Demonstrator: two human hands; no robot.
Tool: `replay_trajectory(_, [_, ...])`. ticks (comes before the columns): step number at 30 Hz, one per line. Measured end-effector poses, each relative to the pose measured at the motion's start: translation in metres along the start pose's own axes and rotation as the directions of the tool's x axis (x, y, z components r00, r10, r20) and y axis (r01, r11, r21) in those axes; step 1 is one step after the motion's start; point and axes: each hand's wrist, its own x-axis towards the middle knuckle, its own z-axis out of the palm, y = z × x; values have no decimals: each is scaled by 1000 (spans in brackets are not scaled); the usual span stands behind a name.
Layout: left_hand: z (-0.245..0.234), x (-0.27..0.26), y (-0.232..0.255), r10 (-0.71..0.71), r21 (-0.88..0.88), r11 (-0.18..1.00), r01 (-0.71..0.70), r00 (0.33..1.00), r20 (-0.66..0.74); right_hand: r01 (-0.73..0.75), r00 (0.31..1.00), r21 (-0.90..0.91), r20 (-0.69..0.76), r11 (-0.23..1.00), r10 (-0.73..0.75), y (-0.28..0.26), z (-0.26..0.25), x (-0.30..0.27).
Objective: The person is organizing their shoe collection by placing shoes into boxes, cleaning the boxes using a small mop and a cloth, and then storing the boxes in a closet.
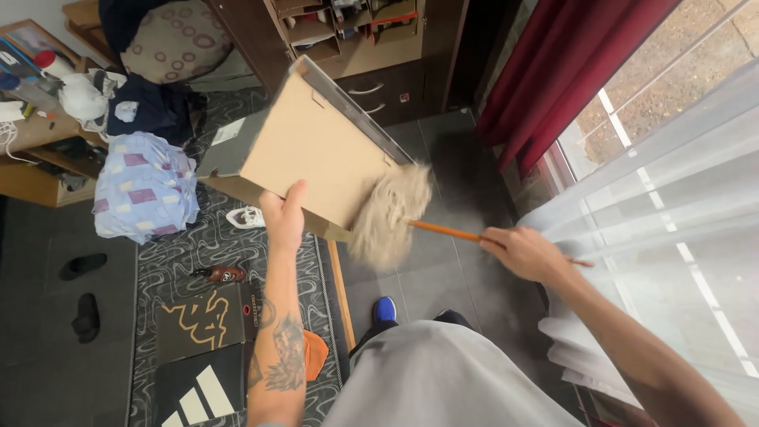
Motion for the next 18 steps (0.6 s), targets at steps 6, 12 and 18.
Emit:
replay_trajectory(6, [5, -8, 30, 28, -34, 999, -29, 999, -30, -116, 993, 80, -9, 990, 117, 13, 4, -7])
replay_trajectory(12, [7, -3, 15, -16, -140, 990, 11, 999, -33, -65, 984, 138, -156, 988, 87, 38, 19, 2])
replay_trajectory(18, [12, -11, -33, -52, -13, 999, 52, 998, -22, 34, 975, 95, -222, 995, -12, 20, 28, 30])
